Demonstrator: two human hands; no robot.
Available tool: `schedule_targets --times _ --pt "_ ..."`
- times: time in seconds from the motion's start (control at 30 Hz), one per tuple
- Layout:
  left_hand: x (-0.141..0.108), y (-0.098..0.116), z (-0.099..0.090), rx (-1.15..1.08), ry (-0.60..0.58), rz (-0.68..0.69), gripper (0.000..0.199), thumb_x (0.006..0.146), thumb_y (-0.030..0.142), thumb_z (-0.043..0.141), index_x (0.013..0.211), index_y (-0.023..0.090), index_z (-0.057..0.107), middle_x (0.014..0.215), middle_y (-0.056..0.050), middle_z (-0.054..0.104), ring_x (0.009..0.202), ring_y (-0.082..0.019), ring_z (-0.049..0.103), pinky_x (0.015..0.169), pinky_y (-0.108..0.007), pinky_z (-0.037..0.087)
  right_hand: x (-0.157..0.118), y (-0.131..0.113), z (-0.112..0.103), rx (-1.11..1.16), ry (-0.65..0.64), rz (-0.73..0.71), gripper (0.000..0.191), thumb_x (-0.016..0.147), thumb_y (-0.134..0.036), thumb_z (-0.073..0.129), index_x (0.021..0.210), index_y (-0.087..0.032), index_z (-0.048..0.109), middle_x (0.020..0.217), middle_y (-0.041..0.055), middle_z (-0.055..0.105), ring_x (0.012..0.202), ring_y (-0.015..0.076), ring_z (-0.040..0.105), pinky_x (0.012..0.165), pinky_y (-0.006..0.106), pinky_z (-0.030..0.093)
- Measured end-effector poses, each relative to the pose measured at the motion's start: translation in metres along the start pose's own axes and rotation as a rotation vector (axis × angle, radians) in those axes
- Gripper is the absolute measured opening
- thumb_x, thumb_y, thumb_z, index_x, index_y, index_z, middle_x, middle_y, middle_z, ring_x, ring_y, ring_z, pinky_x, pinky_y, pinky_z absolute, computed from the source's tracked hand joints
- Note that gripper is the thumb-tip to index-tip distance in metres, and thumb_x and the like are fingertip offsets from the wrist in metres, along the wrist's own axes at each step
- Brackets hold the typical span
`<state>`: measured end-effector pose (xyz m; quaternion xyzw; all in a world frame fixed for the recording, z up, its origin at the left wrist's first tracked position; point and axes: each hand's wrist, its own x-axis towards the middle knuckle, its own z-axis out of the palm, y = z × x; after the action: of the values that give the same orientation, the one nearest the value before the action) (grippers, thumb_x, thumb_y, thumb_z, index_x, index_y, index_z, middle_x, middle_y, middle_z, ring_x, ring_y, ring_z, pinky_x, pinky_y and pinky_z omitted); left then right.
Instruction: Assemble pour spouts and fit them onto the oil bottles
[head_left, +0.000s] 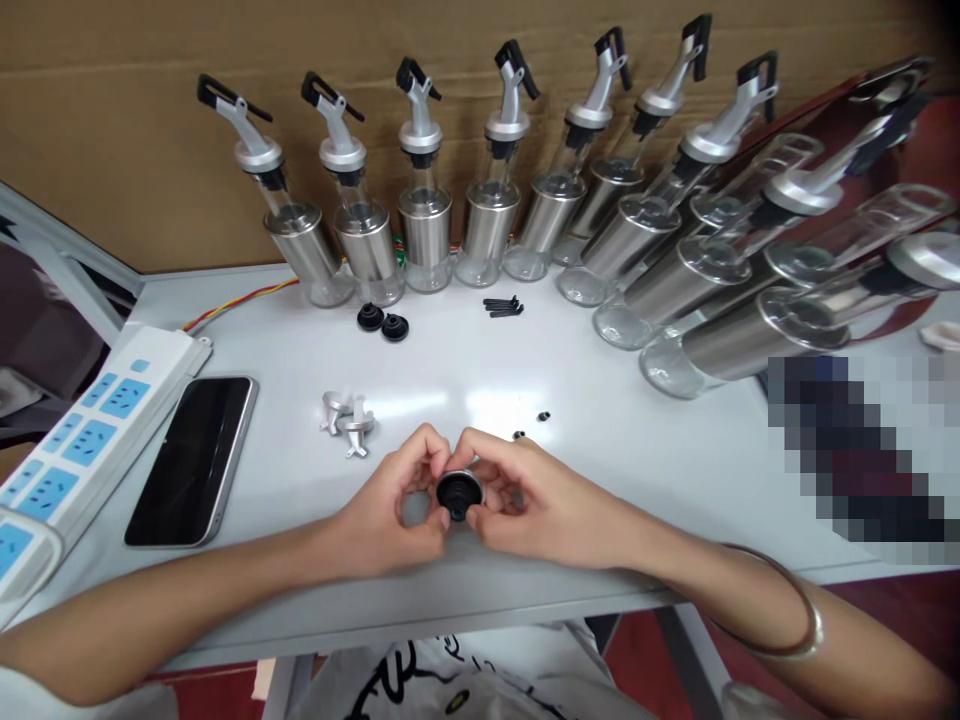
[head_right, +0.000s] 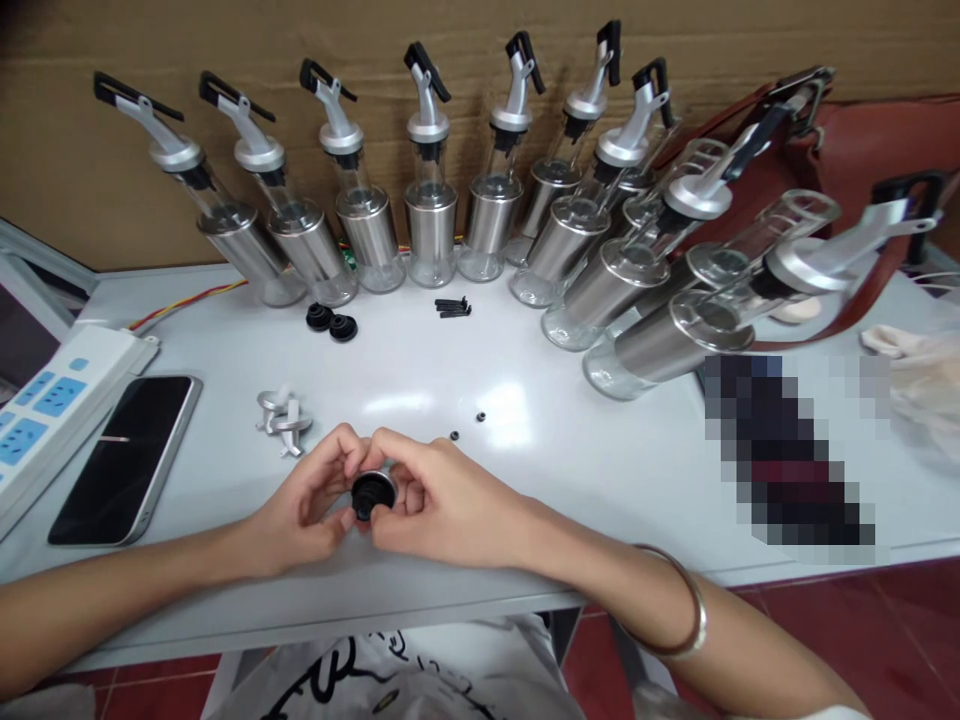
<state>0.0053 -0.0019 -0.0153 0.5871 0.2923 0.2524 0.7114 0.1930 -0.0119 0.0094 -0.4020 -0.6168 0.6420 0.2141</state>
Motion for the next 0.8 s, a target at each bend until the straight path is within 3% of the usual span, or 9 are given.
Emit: schedule_targets --times 0.27,0.7,0.8 --pt "0.0007 0.0011 0.0033 0.018 0.024 -0.016 0.028 0.071 0.011 0.051 0.078 0.023 0.027 0.073 0.006 0.035 0.061 -0.009 0.039 0.057 -0.023 0.032 -0.0004 0.0009 0.0016 -0.06 0.053 -0.036 0.024 0.07 -0.009 0.053 0.091 -0.02 0.057 0.053 -0.0113 0.034 0.047 0.0052 0.031 0.044 0.016 0.028" --pt "0.0009 0.0003 0.003 -0.007 0.038 -0.018 0.03 0.072 0.008 0.051 0.077 0.023 0.026 0.077 0.006 0.033 0.063 -0.008 0.033 0.058 -0.022 0.029 0.0008 0.0009 0.0032 -0.048 0.06 -0.02 0.021 0.068 -0.009 0.053 0.086 -0.02 0.051 0.054 -0.011 0.039 0.048 0.005 0.034 0.045 0.016 0.029" --pt "0.0006 -0.0056 0.0016 -0.037 0.089 0.043 0.029 0.078 0.009 0.055 0.08 0.023 0.029 0.078 0.006 0.035 0.062 -0.007 0.037 0.058 -0.021 0.032 0.0011 0.0043 0.0014 0.018 0.044 -0.051 0.02 0.073 -0.009 0.053 0.091 -0.02 0.05 0.062 -0.0079 0.049 0.052 0.0062 0.041 0.048 0.017 0.034"
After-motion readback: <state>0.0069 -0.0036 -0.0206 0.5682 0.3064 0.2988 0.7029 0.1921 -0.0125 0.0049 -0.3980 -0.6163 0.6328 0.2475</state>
